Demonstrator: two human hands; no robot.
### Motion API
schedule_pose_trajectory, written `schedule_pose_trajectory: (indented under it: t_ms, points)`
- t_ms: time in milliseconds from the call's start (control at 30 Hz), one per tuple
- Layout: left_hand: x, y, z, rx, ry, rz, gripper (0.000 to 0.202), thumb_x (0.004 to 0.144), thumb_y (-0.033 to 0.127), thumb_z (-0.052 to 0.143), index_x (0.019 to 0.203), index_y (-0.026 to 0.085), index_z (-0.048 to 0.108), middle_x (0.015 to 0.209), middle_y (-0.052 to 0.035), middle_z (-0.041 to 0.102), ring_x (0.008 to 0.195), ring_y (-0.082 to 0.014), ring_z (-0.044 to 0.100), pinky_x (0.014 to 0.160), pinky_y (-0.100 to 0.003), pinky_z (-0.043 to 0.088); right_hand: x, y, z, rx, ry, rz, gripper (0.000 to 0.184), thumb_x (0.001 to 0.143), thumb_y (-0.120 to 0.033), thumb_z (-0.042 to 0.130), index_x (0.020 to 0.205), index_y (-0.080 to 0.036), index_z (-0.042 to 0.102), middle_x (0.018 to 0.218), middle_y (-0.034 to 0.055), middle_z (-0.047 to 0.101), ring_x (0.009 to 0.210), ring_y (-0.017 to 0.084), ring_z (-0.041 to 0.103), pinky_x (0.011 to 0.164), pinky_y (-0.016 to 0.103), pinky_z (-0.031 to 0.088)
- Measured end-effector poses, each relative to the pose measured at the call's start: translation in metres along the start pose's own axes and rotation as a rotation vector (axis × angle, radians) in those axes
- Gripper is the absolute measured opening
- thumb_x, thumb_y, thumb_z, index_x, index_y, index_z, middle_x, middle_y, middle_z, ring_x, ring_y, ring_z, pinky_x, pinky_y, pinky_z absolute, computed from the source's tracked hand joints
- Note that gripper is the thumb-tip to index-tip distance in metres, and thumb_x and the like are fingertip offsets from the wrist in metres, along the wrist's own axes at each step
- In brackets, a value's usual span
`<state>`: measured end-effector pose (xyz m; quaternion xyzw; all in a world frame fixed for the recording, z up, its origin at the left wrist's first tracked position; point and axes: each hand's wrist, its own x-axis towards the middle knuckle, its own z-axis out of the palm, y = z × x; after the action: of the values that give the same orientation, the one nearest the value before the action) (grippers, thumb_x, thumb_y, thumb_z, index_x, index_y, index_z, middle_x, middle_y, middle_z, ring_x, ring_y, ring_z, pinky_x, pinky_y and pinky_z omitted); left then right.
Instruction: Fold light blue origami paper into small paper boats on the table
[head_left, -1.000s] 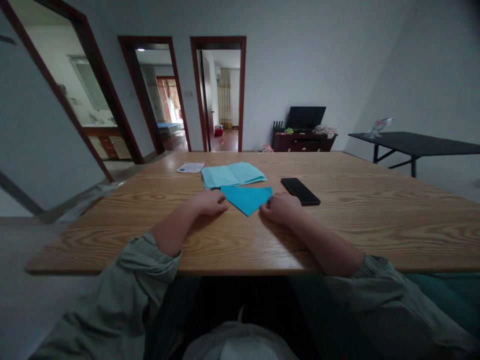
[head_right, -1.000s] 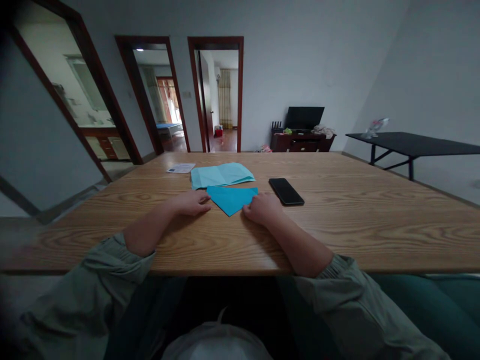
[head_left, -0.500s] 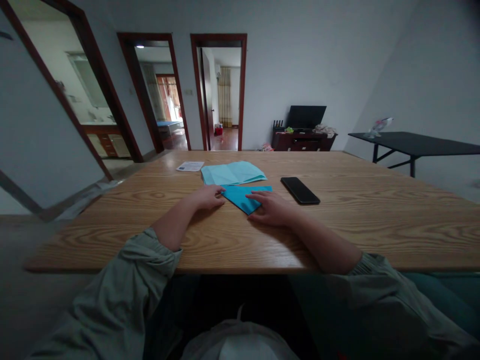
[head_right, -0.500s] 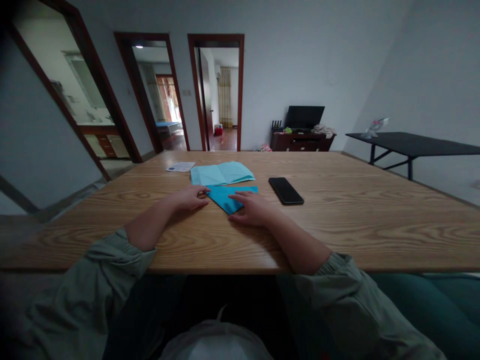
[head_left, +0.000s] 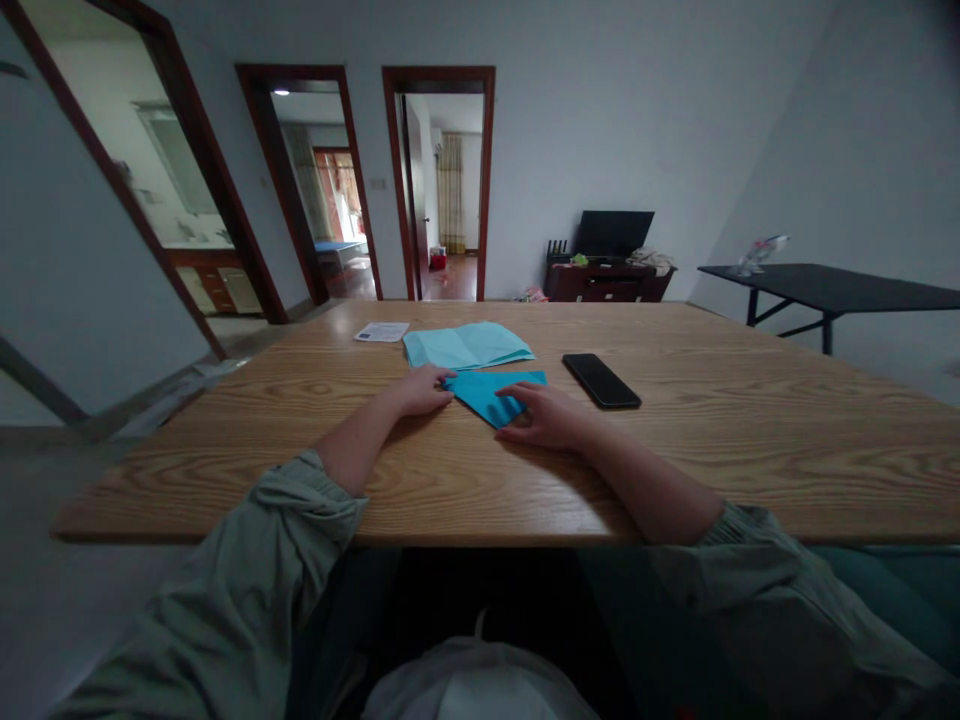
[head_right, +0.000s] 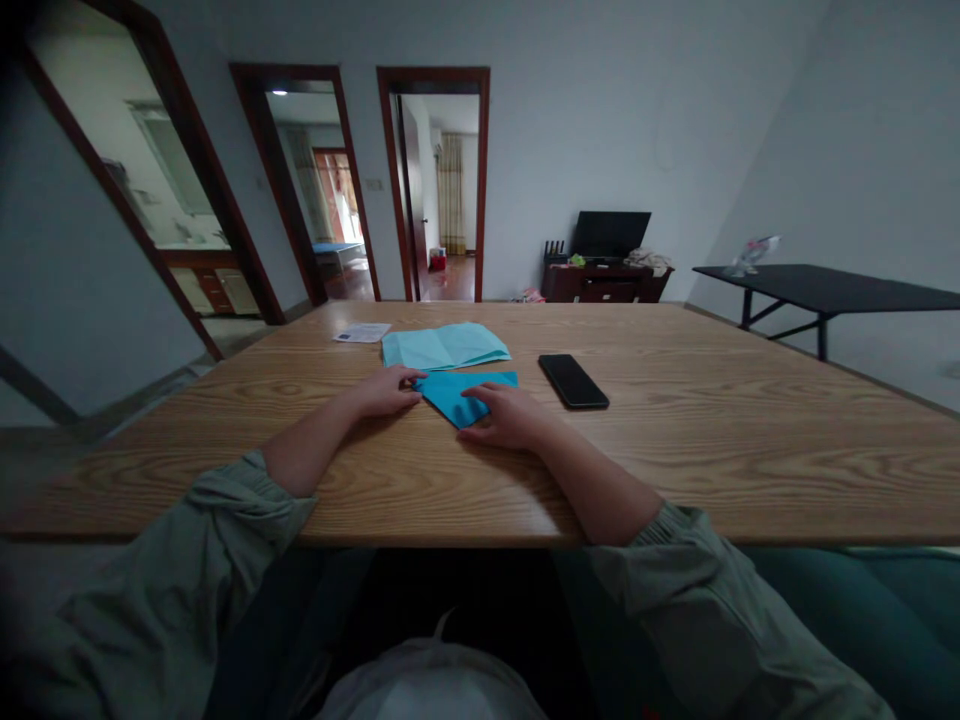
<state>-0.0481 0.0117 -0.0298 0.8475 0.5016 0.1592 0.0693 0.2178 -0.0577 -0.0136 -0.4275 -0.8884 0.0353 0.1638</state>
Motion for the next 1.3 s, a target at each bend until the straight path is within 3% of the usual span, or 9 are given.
schedule_pose_trajectory:
  t_ms: [133, 367, 533, 767, 933, 1067, 1300]
  points:
    - [0.000, 0.002, -0.002, -0.111, -0.051, 0.016, 0.043, 0.077, 0.035, 0.053, 0.116, 0.018, 0.062, 0.096, -0.0051, 0.066, 0.083, -0.0170, 0.060, 0.075, -0.024, 0.045, 0.000, -0.001, 0.000, -0.005, 0.011, 0.005, 0.066, 0.069, -0.059, 0.063, 0.125, -0.025, 0.053, 0.115, 0.0086, 0.059, 0.093, 0.023, 0.058, 0.081, 0.033, 0.043]
    - [-0.003, 0.003, -0.006, -0.197, -0.120, 0.004, 0.027, 0.076, 0.034, 0.053, 0.090, 0.018, 0.069, 0.088, -0.0029, 0.068, 0.077, -0.0165, 0.060, 0.067, -0.023, 0.043, 0.000, 0.002, 0.001, -0.006, 0.014, -0.003, 0.065, 0.070, -0.058, 0.063, 0.125, -0.024, 0.053, 0.113, 0.0100, 0.060, 0.094, 0.024, 0.058, 0.081, 0.033, 0.042]
    - [-0.002, -0.002, -0.006, -0.232, -0.119, -0.006, 0.027, 0.076, 0.037, 0.052, 0.089, 0.018, 0.067, 0.084, -0.0025, 0.067, 0.075, -0.0163, 0.059, 0.064, -0.023, 0.042, -0.002, 0.008, -0.001, -0.014, 0.033, -0.054, 0.058, 0.070, -0.045, 0.066, 0.123, -0.023, 0.055, 0.116, 0.0097, 0.059, 0.103, 0.025, 0.055, 0.089, 0.036, 0.040]
    - [-0.001, -0.008, -0.004, -0.323, -0.066, -0.015, 0.029, 0.077, 0.038, 0.051, 0.090, 0.016, 0.064, 0.080, -0.0034, 0.064, 0.072, -0.0158, 0.057, 0.063, -0.024, 0.043, -0.003, 0.009, -0.004, -0.041, 0.016, -0.051, 0.059, 0.069, -0.034, 0.067, 0.125, -0.023, 0.053, 0.115, 0.0092, 0.060, 0.099, 0.024, 0.057, 0.085, 0.034, 0.041]
    - [-0.003, -0.004, -0.007, -0.382, -0.063, -0.012, 0.027, 0.075, 0.038, 0.054, 0.088, 0.016, 0.062, 0.080, -0.0036, 0.064, 0.071, -0.0156, 0.057, 0.063, -0.024, 0.044, 0.000, 0.010, -0.001, -0.111, 0.063, -0.037, 0.036, 0.080, -0.026, 0.056, 0.115, -0.023, 0.061, 0.109, 0.0084, 0.063, 0.094, 0.021, 0.059, 0.081, 0.031, 0.041]
    - [-0.005, 0.002, -0.008, -0.392, -0.043, -0.011, 0.028, 0.072, 0.037, 0.058, 0.089, 0.016, 0.063, 0.084, -0.0047, 0.066, 0.077, -0.0171, 0.059, 0.068, -0.026, 0.046, 0.000, 0.010, -0.001, -0.107, 0.097, -0.053, 0.026, 0.086, -0.030, 0.050, 0.105, -0.023, 0.066, 0.099, 0.0067, 0.067, 0.086, 0.019, 0.060, 0.075, 0.028, 0.041]
    - [-0.007, 0.005, -0.003, -0.348, -0.004, 0.007, 0.028, 0.071, 0.033, 0.061, 0.094, 0.017, 0.063, 0.090, -0.0056, 0.065, 0.082, -0.0178, 0.060, 0.074, -0.028, 0.047, 0.001, 0.009, -0.001, -0.093, 0.186, 0.030, 0.028, 0.089, -0.038, 0.046, 0.087, -0.020, 0.067, 0.079, 0.0056, 0.067, 0.070, 0.016, 0.058, 0.065, 0.025, 0.038]
